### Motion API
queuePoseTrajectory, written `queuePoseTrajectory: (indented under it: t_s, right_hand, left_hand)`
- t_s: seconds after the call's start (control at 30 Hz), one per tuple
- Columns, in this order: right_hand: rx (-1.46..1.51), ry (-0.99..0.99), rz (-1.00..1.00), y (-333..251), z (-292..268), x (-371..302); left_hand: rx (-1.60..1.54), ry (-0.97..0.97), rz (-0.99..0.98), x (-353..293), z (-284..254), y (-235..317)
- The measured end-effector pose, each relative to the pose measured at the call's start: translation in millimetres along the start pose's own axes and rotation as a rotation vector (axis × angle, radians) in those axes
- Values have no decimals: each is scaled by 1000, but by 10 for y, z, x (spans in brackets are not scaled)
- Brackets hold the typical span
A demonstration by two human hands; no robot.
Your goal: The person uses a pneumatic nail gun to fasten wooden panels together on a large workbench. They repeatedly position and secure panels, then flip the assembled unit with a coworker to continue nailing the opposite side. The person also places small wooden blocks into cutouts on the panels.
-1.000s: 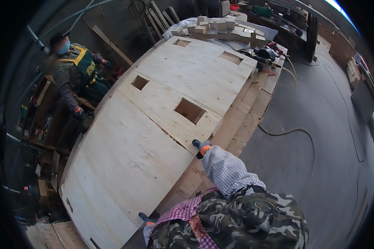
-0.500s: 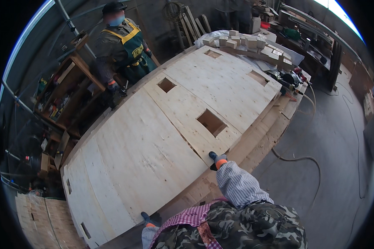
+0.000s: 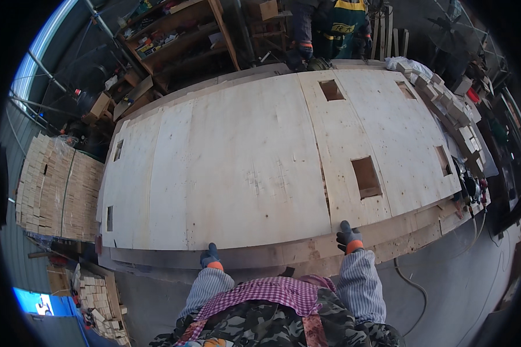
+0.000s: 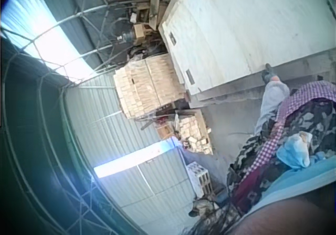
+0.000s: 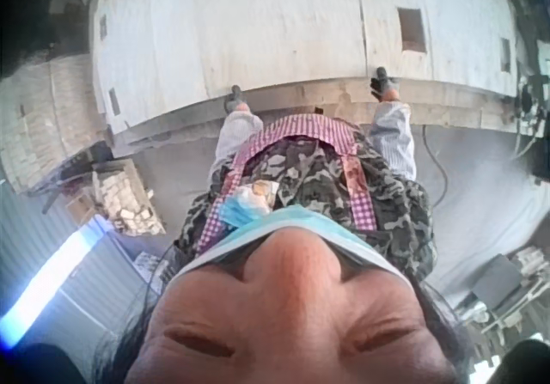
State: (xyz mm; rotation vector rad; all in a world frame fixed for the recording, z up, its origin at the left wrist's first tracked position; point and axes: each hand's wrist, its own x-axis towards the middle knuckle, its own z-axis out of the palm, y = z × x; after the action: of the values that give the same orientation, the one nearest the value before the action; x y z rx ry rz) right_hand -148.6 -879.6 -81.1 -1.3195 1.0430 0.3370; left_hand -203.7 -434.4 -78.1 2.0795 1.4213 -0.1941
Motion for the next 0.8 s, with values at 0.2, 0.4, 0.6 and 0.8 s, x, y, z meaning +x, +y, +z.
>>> queuePoseTrajectory:
  t_s: [0.2, 0.4, 0.6, 0.8]
  right_hand:
    - [-25, 347, -797, 111, -315, 49]
    - [-728, 696, -1237, -355, -19, -324]
    - [-1032, 585, -1107, -652, 524, -319]
    - [-1342, 444, -909, -890, 723, -157]
  left_hand:
    - [-36, 432, 410, -410, -50, 64]
    - [123, 434, 765, -290, -211, 414]
    - [382, 346, 720, -71, -138, 656]
    - [705, 168, 525, 232, -149, 1065]
